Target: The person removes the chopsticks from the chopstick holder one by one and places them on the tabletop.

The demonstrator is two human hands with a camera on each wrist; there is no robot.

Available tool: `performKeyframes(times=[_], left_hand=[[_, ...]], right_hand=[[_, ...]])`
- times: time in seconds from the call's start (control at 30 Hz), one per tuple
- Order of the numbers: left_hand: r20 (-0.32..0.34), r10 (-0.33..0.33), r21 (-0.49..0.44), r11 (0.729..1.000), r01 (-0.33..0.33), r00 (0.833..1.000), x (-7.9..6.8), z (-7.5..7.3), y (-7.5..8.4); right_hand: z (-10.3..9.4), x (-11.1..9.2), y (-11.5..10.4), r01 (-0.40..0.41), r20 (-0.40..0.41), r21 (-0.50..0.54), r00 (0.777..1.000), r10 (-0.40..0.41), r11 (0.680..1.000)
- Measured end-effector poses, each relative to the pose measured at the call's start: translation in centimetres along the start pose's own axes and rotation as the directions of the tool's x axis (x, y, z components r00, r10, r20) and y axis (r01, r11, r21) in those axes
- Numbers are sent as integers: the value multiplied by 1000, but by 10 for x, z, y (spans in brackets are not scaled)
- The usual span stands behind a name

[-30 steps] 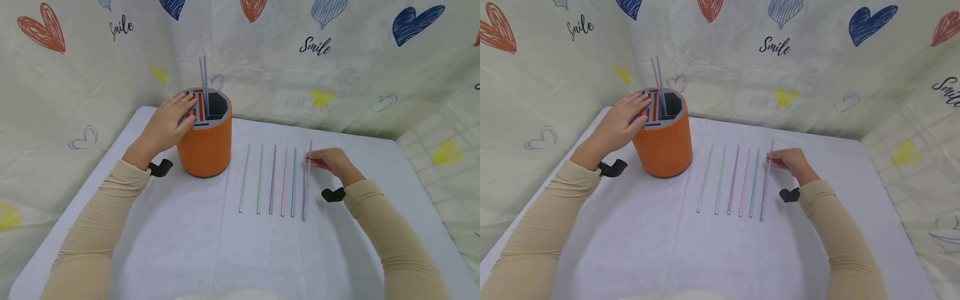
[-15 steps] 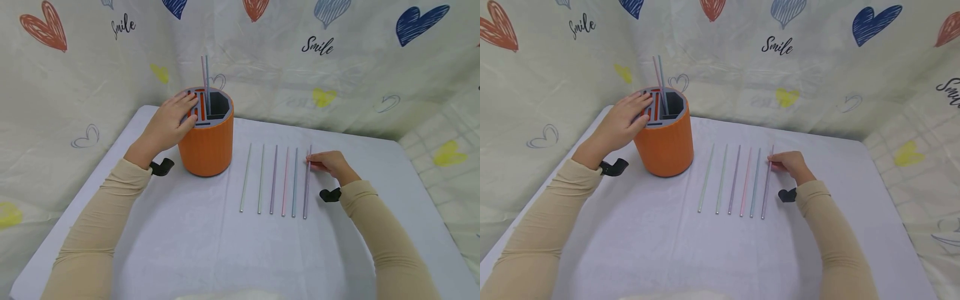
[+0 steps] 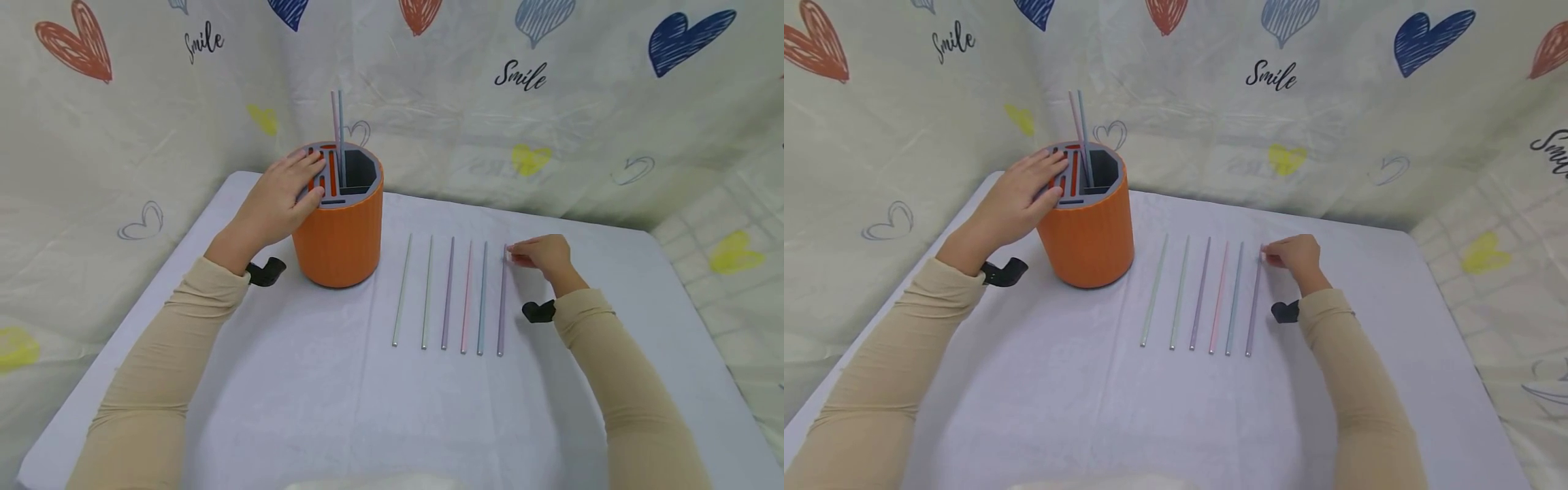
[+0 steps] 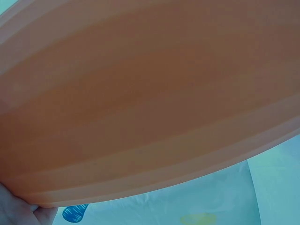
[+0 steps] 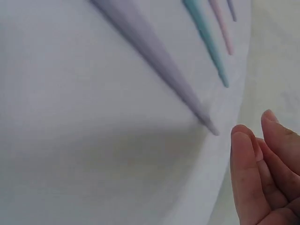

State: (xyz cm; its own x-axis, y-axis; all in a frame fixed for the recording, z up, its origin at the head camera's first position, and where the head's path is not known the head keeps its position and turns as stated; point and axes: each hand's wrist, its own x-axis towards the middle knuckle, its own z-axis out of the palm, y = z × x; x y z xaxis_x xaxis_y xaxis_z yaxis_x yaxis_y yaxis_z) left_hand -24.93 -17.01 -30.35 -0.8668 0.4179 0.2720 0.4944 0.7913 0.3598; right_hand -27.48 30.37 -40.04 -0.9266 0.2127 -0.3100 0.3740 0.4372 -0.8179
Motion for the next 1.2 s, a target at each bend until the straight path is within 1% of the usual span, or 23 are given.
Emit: performKeyframes(times=[0.03,0.1,0.2,0.3,0.43,0.6,0.7,0.83,0.9,0.97,1.07,1.1,1.2], left_hand=[[0,1,1,1000,-1,1000,0,0,0],[-1,3,3,1000,-3,1000,1,0,0],[2,-2,7,1000,2,1000,0,0,0],[1,-2,6,1000,2,1000,0,0,0],[0,4,2,1000,-4,1000,0,0,0],[-8,5,-3,1000,-5,1000,-1,0,-1],[-15,10,-8,1000,-10,1000,0,0,0],[-14,10,-12,1000,-10,1000,0,1,1],[-13,8,-10,1000,-8,1000,0,0,1],[-10,4,-6,1000,-4,1000,-1,0,1],[-7,1,-3,1000,-1,1000,-1,-1,0],[-6,0,-2,1000,0,1000,-1,-1,0],[0,-6,-2,1000,6,1000,-1,-1,0]], right_hand=[[0,0,-5,9,6,57,1000,-9,998],[3,-2,-19,28,19,138,999,-31,990],[11,-5,-44,53,44,184,997,-62,981],[24,-9,-74,92,51,192,993,-104,977],[48,-18,-113,150,43,216,986,-163,965],[77,-29,-158,174,72,162,980,-188,971],[86,-36,-182,188,82,175,975,-204,967],[94,-45,-207,204,105,264,966,-238,943],[100,-48,-218,213,131,286,957,-258,934],[107,-51,-227,221,146,282,952,-269,934],[119,-54,-237,254,129,282,945,-299,925],[123,-55,-240,264,118,294,944,-309,918],[134,-57,-246,305,100,338,929,-357,890]])
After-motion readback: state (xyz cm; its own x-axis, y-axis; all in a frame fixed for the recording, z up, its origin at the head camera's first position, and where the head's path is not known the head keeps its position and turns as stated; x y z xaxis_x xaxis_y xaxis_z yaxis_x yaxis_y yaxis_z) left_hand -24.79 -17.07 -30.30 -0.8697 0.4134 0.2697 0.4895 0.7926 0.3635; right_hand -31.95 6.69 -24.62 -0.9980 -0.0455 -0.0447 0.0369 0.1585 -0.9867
